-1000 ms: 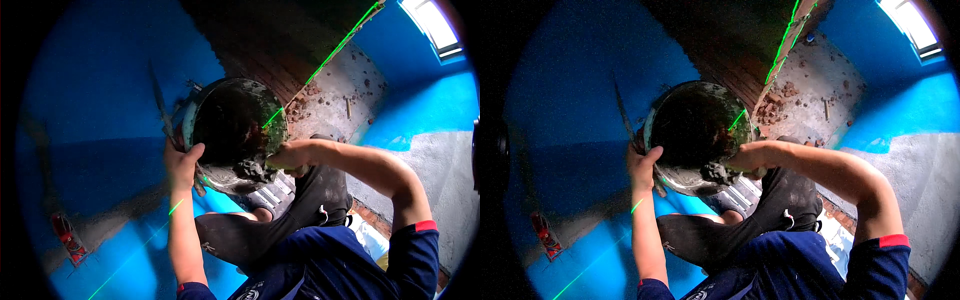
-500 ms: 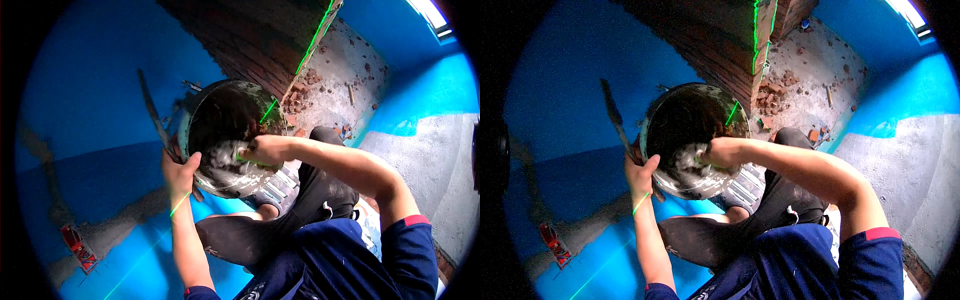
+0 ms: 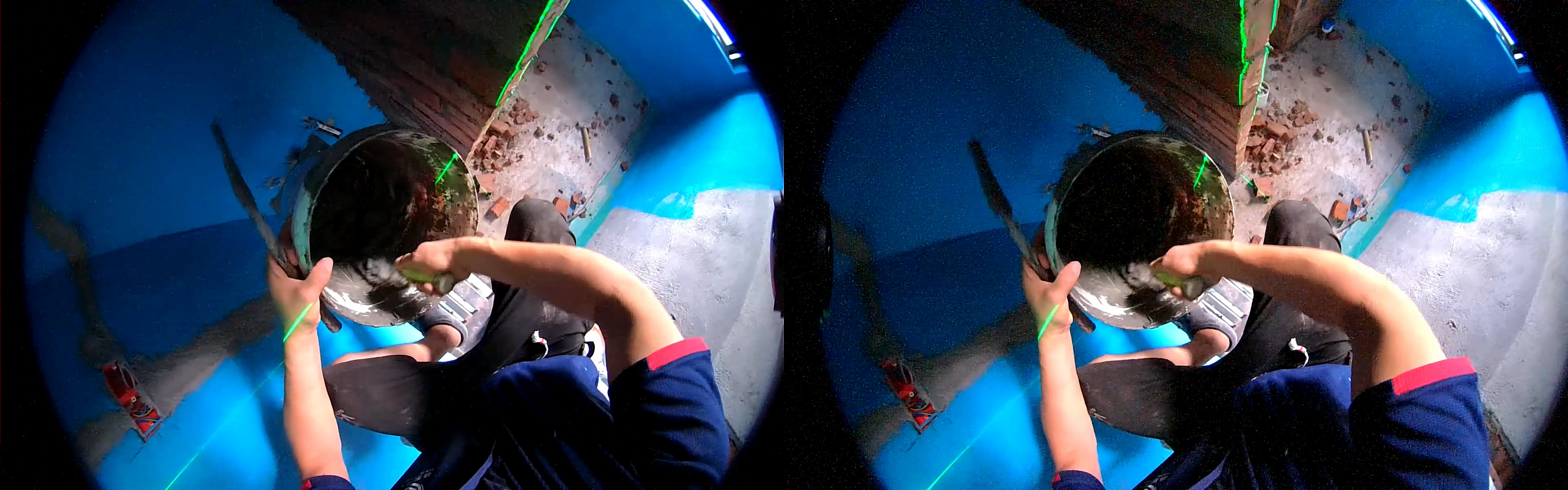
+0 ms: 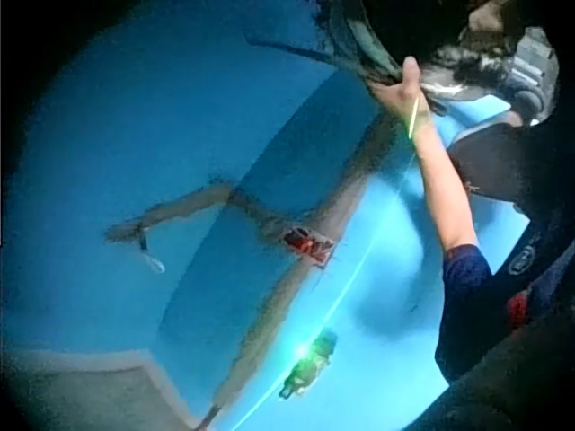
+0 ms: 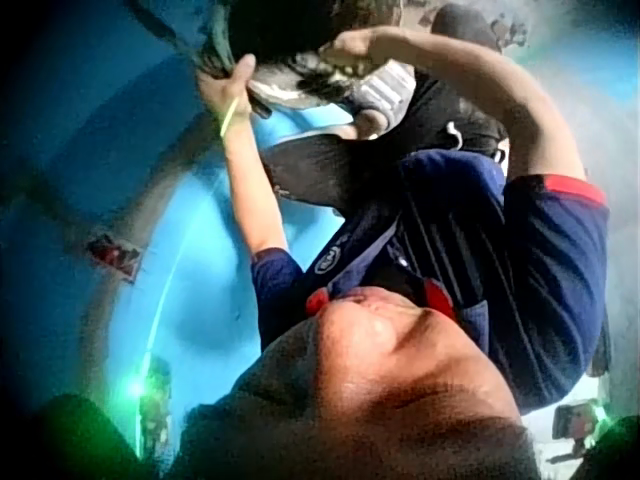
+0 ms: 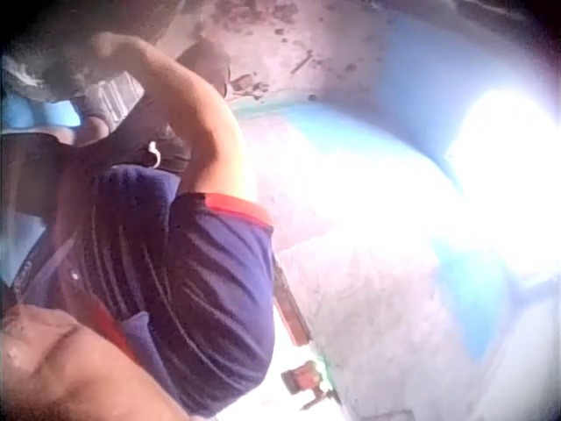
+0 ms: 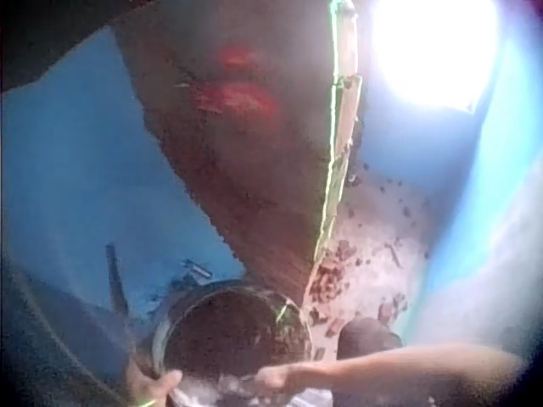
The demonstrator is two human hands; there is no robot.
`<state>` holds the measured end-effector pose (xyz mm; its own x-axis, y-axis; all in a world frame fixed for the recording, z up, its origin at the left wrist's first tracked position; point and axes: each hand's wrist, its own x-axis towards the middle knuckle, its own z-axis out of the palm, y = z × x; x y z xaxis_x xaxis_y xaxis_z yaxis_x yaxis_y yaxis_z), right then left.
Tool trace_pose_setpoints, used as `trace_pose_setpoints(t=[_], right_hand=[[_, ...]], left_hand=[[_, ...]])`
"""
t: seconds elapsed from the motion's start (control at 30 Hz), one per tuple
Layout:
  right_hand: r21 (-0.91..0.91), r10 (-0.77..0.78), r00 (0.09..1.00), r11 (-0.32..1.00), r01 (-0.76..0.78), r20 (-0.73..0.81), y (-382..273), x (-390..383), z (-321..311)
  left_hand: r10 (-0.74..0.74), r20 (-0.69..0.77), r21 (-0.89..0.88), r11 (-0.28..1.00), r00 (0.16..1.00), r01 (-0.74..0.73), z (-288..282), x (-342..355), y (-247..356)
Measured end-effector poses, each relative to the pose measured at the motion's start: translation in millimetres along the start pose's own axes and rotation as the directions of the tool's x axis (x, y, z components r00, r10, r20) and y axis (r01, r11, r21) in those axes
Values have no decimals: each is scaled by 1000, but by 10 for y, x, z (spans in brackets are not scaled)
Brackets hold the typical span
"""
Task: The person applies mortar to bricks using trowels, lays bricks onto the wall structure, and scoops additional mortar from a bucket to spread over the brick surface.
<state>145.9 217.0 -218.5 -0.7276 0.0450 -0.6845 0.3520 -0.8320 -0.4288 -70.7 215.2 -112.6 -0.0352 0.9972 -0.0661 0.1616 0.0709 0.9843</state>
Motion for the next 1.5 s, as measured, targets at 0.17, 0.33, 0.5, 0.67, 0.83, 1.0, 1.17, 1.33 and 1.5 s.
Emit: trace_pose_setpoints(t=[0.17,0.33,0.5,0.67,0.83,1.0,1.17,1.33,1.5], right_hand=[[725,-133,887,635,-266,442,-10,177,347],[859,-361,782,290,-423,507,-138,170,454],[217,-281,957,932,291,-75,-345,85,302],[-994,-752,655,-2,106,72,-288,231,128],[-898,-468,883,405,173,-41,-287,654,-292],[-321,-188,959,940,113,-214,-544,493,-411],[-509,-221,956,856,95,-193,-958,1211,-1385],[-654,-92,918,729,-202,-386,-1657,1253,-1087],[-932,-461,819,278,-231,-341,-1695,821,-414]], left_hand=[[-53,-22,-20,998,998,52,24,4,57],[-57,14,-20,998,998,57,15,50,47],[-91,-70,9,996,993,92,-167,18,-53],[-93,-52,-17,996,994,92,-288,53,-4],[-72,0,-48,996,997,72,-190,145,38],[-69,-31,-45,997,997,68,-290,148,-24],[-123,-21,-84,989,992,121,-417,256,6],[-56,-28,-57,997,998,55,-355,329,-18],[-133,-51,13,991,990,134,-373,382,-1]])
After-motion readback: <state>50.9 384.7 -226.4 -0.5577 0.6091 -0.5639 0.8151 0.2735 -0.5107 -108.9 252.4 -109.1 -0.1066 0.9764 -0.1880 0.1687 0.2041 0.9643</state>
